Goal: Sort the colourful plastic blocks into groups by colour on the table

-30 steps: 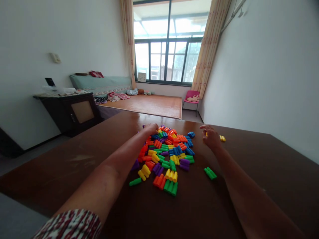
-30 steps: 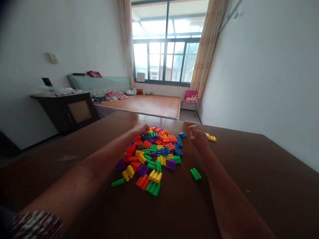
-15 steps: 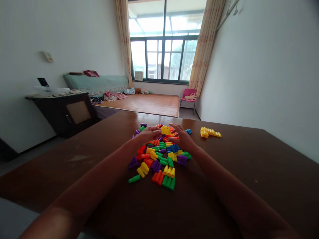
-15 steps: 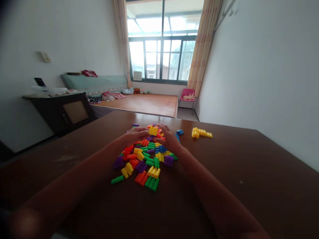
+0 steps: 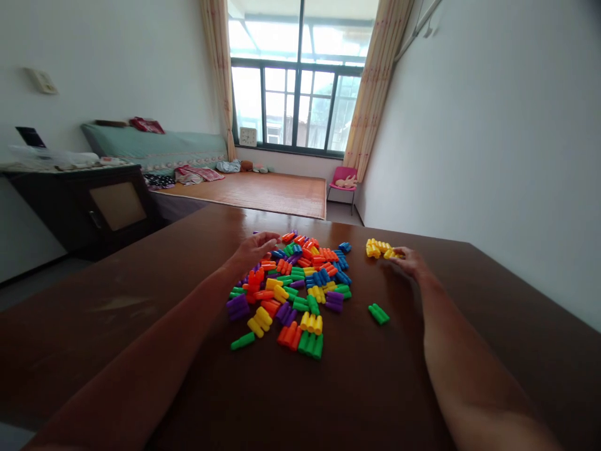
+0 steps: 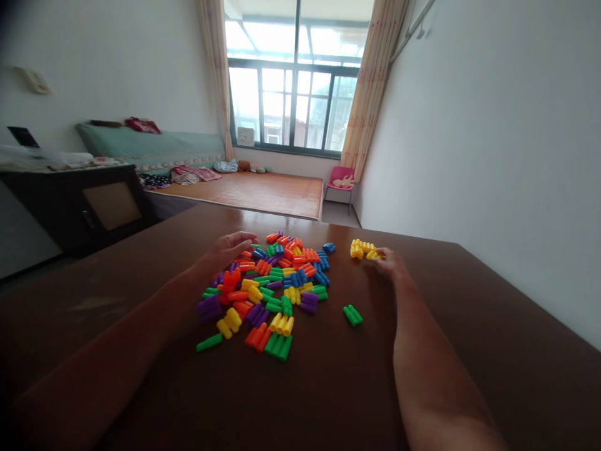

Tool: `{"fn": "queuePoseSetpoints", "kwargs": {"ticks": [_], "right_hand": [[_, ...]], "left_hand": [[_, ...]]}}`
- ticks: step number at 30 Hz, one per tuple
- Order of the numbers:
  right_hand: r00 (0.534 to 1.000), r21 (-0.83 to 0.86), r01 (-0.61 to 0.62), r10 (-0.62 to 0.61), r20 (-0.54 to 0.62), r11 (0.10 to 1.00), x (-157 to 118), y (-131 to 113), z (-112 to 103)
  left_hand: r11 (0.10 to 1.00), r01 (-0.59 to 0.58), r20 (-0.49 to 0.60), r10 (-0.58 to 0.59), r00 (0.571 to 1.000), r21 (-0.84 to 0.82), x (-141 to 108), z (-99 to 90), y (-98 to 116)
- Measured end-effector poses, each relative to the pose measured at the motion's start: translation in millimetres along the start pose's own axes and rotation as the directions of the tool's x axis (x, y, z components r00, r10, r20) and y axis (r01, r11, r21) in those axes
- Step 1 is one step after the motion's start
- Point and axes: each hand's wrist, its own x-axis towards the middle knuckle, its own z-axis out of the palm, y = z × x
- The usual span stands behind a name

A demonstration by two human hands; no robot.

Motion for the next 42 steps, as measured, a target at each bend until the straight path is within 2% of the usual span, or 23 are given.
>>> {"fn": "queuePoseSetpoints", "kwargs": {"ticks": [2, 4, 7, 9, 11, 13, 15, 17, 18, 19, 20, 21, 23, 26, 29, 31, 32, 34, 36, 37, 39, 42], "right_hand": [[0.999, -0.023, -0.024, 0.025, 0.044, 0.999, 2.1, 19.9, 7.7], [0.999, 0.009, 0.003, -0.003, 0.035, 1.0, 2.2, 28.8, 16.8], [0.995, 0.09, 0.084, -0.078, -0.065, 0.992, 2.2, 29.7, 22.6], [0.982, 0.069, 0.113, -0.101, -0.16, 0.991, 3.7, 24.7, 20.2], [0.966, 0.012, 0.115, -0.109, -0.235, 0.993, 5.6, 14.4, 16.6], [0.954, 0.005, 0.148, -0.142, -0.263, 0.989, 5.9, -2.4, 15.5], [0.955, 0.053, 0.226, -0.21, -0.211, 0.973, 2.3, -24.9, 17.9], [0.943, 0.093, 0.322, -0.31, -0.124, 0.942, -5.8, -50.2, 22.3], [0.929, 0.099, 0.368, -0.361, -0.083, 0.924, -11.0, -62.7, 24.6], [0.912, 0.098, 0.409, -0.406, -0.048, 0.907, -16.7, -74.3, 26.7], [0.896, 0.094, 0.443, -0.443, -0.02, 0.892, -22.4, -84.9, 28.5], [0.883, 0.09, 0.467, -0.469, 0.0, 0.88, -27.7, -94.1, 30.0], [0.867, 0.082, 0.494, -0.497, 0.02, 0.865, -36.3, -108.1, 31.9], [0.857, 0.093, 0.51, -0.515, 0.032, 0.855, -42.5, -119.1, 33.0], [0.854, 0.096, 0.514, -0.519, 0.037, 0.852, -43.2, -122.3, 33.6], [0.855, 0.082, 0.513, -0.517, 0.042, 0.854, -42.9, -122.7, 34.2], [0.855, 0.073, 0.513, -0.517, 0.043, 0.855, -42.9, -122.9, 34.5], [0.852, 0.059, 0.519, -0.521, 0.045, 0.853, -43.5, -123.8, 35.1], [0.848, 0.054, 0.526, -0.528, 0.049, 0.849, -44.6, -125.5, 35.5], [0.845, 0.058, 0.53, -0.533, 0.053, 0.846, -45.3, -126.5, 35.5], [0.839, 0.068, 0.537, -0.541, 0.058, 0.841, -46.3, -128.2, 35.3], [0.831, 0.075, 0.55, -0.554, 0.053, 0.832, -46.7, -129.2, 34.5]], "left_hand": [[1.0, -0.007, -0.026, 0.007, 1.0, -0.016, 1.6, -4.4, -3.0], [1.0, -0.016, -0.046, 0.015, 0.999, -0.012, 4.0, -8.6, -8.5], [0.996, -0.06, -0.082, 0.066, 0.994, 0.07, 9.7, -14.3, -19.9], [0.98, -0.117, -0.075, 0.13, 0.989, 0.159, 12.5, -15.4, -25.4], [0.947, -0.189, 0.009, 0.193, 0.981, 0.26, 11.2, -11.7, -25.4], [0.891, -0.286, 0.18, 0.235, 0.955, 0.352, 4.5, -2.8, -19.6], [0.816, -0.423, 0.409, 0.256, 0.876, 0.395, -6.2, 9.0, -11.1], [0.726, -0.566, 0.618, 0.249, 0.746, 0.39, -16.7, 19.7, -4.5], [0.679, -0.622, 0.689, 0.233, 0.686, 0.389, -20.6, 23.2, -3.1], [0.634, -0.661, 0.731, 0.211, 0.649, 0.403, -22.9, 25.1, -3.2], [0.592, -0.679, 0.744, 0.189, 0.641, 0.434, -23.6, 25.0, -4.5], [0.557, -0.678, 0.73, 0.175, 0.66, 0.48, -22.7, 23.2, -6.6], [0.528, -0.63, 0.644, 0.19, 0.741, 0.569, -17.2, 14.8, -10.9], [0.589, -0.524, 0.489, 0.236, 0.84, 0.615, -7.1, -4.0, -10.4], [0.649, -0.427, 0.421, 0.178, 0.89, 0.629, -4.2, -21.0, 0.1], [0.636, -0.395, 0.459, 0.07, 0.885, 0.663, -7.3, -27.5, 8.5], [0.61, -0.393, 0.497, -0.001, 0.868, 0.688, -9.9, -28.7, 12.3], [0.518, -0.406, 0.543, -0.141, 0.828, 0.753, -16.0, -27.3, 18.4], [0.406, -0.41, 0.526, -0.23, 0.819, 0.816, -21.9, -22.1, 22.7], [0.363, -0.407, 0.508, -0.249, 0.825, 0.838, -24.3, -19.0, 24.4], [0.333, -0.395, 0.488, -0.27, 0.83, 0.856, -27.5, -13.7, 26.5], [0.378, -0.383, 0.499, -0.283, 0.819, 0.843, -26.9, -11.3, 25.9]]}}
